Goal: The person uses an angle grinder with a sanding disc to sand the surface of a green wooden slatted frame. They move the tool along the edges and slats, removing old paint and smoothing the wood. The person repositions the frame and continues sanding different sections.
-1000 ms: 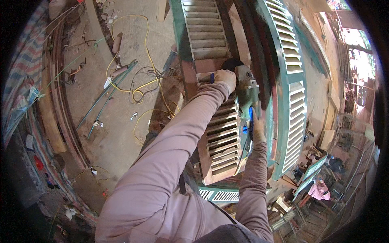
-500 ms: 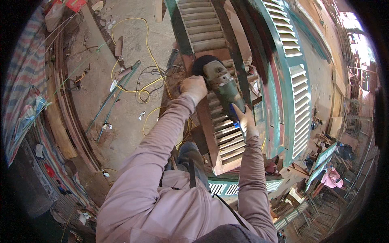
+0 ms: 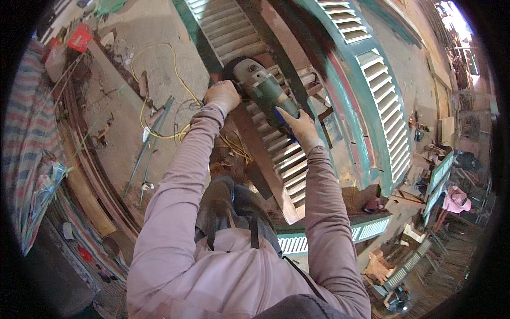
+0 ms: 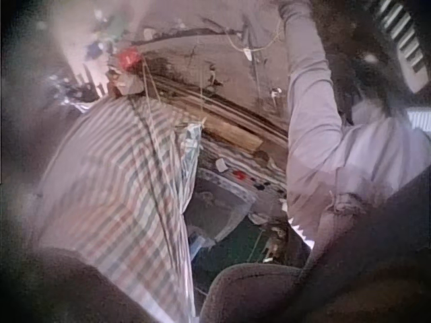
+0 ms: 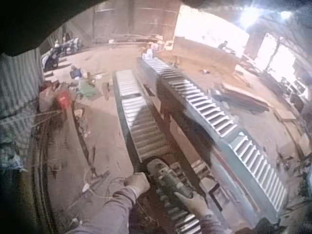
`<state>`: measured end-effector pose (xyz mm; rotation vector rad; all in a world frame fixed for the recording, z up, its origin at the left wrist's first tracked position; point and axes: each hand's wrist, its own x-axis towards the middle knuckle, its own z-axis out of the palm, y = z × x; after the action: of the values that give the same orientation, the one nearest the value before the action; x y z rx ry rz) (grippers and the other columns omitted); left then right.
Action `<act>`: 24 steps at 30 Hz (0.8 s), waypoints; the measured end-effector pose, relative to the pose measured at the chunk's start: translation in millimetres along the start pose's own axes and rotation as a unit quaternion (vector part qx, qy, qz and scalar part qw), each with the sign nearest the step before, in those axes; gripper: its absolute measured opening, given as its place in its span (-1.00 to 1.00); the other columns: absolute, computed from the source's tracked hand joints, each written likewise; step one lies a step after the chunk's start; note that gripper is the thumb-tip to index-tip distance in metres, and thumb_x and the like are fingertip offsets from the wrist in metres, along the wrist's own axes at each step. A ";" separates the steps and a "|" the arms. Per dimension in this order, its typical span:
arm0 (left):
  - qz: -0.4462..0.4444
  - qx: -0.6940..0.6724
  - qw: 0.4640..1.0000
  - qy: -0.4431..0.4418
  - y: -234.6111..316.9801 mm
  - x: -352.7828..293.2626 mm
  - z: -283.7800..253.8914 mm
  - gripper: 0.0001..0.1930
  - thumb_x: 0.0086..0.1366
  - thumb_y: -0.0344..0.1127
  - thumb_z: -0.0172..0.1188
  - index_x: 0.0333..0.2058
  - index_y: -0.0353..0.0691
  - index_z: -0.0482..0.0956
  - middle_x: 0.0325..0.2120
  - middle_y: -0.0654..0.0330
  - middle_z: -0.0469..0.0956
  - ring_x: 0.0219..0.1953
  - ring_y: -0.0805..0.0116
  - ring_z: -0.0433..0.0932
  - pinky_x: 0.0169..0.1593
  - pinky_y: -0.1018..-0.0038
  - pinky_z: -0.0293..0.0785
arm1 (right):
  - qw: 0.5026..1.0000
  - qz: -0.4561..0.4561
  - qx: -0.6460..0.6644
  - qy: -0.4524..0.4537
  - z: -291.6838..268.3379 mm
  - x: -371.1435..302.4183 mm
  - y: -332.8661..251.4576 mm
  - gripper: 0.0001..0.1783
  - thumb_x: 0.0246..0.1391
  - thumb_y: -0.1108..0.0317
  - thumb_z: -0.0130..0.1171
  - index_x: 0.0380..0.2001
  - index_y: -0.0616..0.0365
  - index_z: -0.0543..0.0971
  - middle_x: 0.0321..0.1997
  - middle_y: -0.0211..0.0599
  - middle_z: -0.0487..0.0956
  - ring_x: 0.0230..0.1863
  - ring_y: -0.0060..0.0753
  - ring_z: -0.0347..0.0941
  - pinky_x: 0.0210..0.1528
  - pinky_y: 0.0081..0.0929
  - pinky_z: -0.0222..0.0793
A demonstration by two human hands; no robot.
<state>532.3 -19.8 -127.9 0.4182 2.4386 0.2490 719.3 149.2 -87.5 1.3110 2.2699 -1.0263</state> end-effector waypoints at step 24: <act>0.143 0.061 0.982 -0.105 -57.1 16.0 -6.1 -0.63 0.21 -0.08 0.25 -0.20 -0.28 0.69 -0.21 -0.12 0.70 -0.11 -0.04 0.71 -0.02 0.13 0.62 | 0.990 0.104 0.070 0.065 83.3 -63.6 -8.4 -0.02 -0.10 -0.30 0.43 0.19 0.25 0.49 -0.03 0.06 0.68 0.02 -0.02 0.64 0.08 -0.23 0.49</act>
<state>503.2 -67.6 -148.2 0.8110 2.1885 0.1669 739.6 47.3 -103.7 1.6762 2.1264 -1.0696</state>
